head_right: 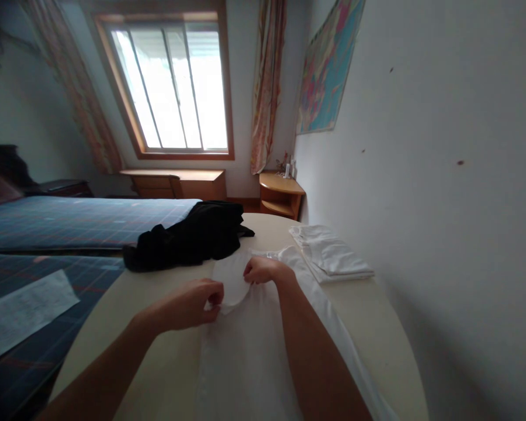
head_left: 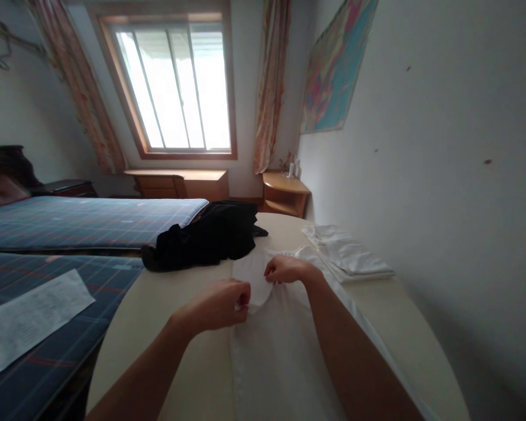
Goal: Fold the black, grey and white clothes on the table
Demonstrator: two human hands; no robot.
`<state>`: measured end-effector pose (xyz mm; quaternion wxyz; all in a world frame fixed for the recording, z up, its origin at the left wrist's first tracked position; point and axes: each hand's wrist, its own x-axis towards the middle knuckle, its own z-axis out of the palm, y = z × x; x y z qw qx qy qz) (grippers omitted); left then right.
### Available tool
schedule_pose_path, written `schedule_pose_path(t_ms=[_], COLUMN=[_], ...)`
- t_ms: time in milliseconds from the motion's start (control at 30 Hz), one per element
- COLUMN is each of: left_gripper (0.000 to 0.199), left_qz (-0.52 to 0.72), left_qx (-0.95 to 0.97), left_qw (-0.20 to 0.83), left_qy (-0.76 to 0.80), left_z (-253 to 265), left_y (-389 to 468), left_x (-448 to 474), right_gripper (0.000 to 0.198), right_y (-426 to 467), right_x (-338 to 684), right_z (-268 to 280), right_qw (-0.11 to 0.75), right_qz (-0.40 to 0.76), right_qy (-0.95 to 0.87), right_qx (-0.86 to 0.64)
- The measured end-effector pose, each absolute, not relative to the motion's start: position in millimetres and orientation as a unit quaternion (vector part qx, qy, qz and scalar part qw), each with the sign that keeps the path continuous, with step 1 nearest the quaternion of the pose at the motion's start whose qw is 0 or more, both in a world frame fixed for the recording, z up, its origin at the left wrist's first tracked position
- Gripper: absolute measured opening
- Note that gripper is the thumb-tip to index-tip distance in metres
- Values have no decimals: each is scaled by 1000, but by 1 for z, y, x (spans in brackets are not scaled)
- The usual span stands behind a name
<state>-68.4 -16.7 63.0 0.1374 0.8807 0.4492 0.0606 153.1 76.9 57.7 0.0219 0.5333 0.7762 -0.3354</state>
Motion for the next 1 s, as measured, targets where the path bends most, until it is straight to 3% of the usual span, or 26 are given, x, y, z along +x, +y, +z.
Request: schedule_pose_path(t_ms=[167,367,533,667,867,1000], left_gripper=[15,16,27,43,15,16], left_qz=[61,97,45,-8,-27,-51], left_qx=[882,834,826,821,842,842], left_qw=[218,133,224,246,142,128], left_qy=[413,527,515,515,519,521], left_z=[62,47,44,46,47,47], left_y=[-15,5,8,2,-7,-10], left_x=[-67,-84,-96,-93,-82,-81], right_gripper=[23,21,23,29,38,37], right_y=[78,76,77,77,71,68], right_x=[160,154,152,139,100,84], right_z=[59,57,55,48,25,9], right_qw=[42,68,57,5,-117,-171], right_qz=[-335,-313,-257,-205,-144,-120], right_qy=[769,770,782,796,796,779], right_qx=[542,552,565,569,576,591])
